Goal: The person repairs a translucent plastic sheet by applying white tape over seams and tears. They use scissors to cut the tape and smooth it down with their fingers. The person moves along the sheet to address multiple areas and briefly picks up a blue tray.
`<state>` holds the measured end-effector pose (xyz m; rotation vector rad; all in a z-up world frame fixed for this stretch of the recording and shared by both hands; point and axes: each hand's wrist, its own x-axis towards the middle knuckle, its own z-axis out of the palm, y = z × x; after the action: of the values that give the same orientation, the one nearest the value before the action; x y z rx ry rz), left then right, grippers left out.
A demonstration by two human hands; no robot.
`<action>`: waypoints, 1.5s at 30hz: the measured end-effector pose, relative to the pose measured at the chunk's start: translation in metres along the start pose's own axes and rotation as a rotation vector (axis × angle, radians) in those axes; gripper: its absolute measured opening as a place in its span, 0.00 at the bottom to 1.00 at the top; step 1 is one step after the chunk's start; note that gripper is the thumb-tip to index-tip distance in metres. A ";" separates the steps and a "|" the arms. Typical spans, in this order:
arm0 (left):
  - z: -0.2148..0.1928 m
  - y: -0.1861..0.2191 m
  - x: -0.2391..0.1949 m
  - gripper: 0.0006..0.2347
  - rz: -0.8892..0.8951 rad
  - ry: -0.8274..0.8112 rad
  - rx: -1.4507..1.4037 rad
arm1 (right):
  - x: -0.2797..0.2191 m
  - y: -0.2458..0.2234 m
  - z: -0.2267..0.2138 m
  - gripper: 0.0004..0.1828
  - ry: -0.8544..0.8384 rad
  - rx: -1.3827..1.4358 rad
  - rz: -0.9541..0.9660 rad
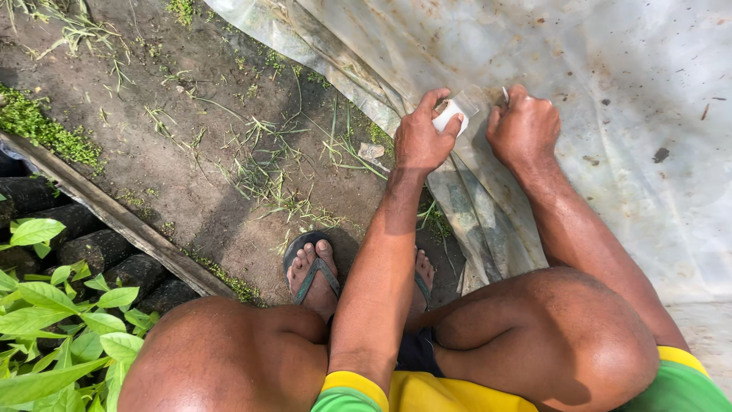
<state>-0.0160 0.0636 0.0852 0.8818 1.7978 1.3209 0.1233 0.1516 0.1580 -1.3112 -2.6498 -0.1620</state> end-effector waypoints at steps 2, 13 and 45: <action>-0.005 -0.001 0.000 0.20 -0.029 0.002 -0.052 | -0.015 0.006 -0.004 0.09 -0.177 0.115 0.060; -0.025 0.007 0.004 0.17 -0.068 -0.035 -0.042 | -0.191 0.011 -0.024 0.15 -1.221 1.523 1.301; -0.031 -0.012 0.016 0.14 0.052 -0.100 -0.076 | -0.081 0.033 -0.026 0.22 -0.972 1.323 0.602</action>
<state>-0.0515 0.0594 0.0773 0.9414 1.6470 1.3447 0.2008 0.1045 0.1670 -1.5903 -1.7078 2.2559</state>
